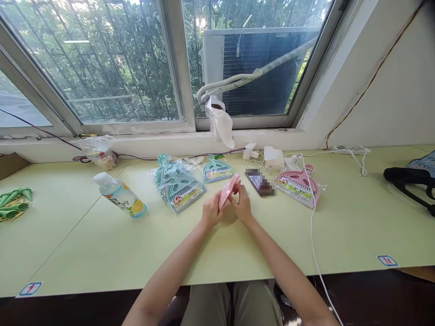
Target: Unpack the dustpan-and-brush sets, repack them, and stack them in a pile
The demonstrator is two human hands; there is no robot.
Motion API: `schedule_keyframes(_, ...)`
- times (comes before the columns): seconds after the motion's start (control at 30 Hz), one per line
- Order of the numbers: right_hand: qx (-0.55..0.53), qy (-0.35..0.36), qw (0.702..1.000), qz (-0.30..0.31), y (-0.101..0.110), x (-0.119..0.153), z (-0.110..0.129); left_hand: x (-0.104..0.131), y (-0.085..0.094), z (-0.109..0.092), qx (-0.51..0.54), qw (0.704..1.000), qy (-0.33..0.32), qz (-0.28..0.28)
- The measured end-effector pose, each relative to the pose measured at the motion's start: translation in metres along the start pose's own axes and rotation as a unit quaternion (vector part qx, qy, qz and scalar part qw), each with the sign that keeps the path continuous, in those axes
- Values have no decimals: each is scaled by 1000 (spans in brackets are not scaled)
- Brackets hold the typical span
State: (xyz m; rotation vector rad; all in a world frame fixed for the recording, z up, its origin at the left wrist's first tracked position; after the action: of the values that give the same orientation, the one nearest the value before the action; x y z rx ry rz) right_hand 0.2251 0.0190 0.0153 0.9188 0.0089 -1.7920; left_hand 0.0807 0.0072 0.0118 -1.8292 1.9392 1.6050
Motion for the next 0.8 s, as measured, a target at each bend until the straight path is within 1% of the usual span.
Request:
schedule_keyframes(0.1,-30,-12,999,-31,6,-1,0,1,-1,-6,-34,997,-70,14)
schedule_keyframes(0.17,-52,-31,997,-41,11,-4,2,0,0,-6,-26,995,-89,23)
schedule_keyframes(0.27,-100,-50,993,-28,19,-8,8,-3,2,-4,28,996,-74,32)
schedule_keyframes(0.37,-134,-44,990,-15,30,-12,16,-6,3,-5,88,995,-42,37)
schedule_keyframes(0.47,-139,-37,990,-7,41,-15,21,-8,2,-10,140,989,-25,33)
schedule_keyframes(0.57,-120,-31,992,-11,49,-16,26,-7,1,-15,180,983,-16,28)
schedule_keyframes(0.67,-114,-30,993,-11,52,-17,30,-7,1,-17,195,981,-5,18)
schedule_keyframes(0.8,-140,-39,989,9,53,-20,35,-10,6,-18,178,984,-9,3)
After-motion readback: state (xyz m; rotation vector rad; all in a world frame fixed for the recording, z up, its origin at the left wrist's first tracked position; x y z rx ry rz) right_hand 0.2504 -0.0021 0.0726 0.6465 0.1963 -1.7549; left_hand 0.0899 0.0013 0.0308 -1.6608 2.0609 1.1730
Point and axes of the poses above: each hand's wrist, its own x-axis away from the middle knuckle, its own y-axis out of the back of the hand, z = x × y, the point moved 4 cm from there along -x, towards the middle knuckle, and after that the axes turned 6 degrees about -y, right-handed, at the moved point
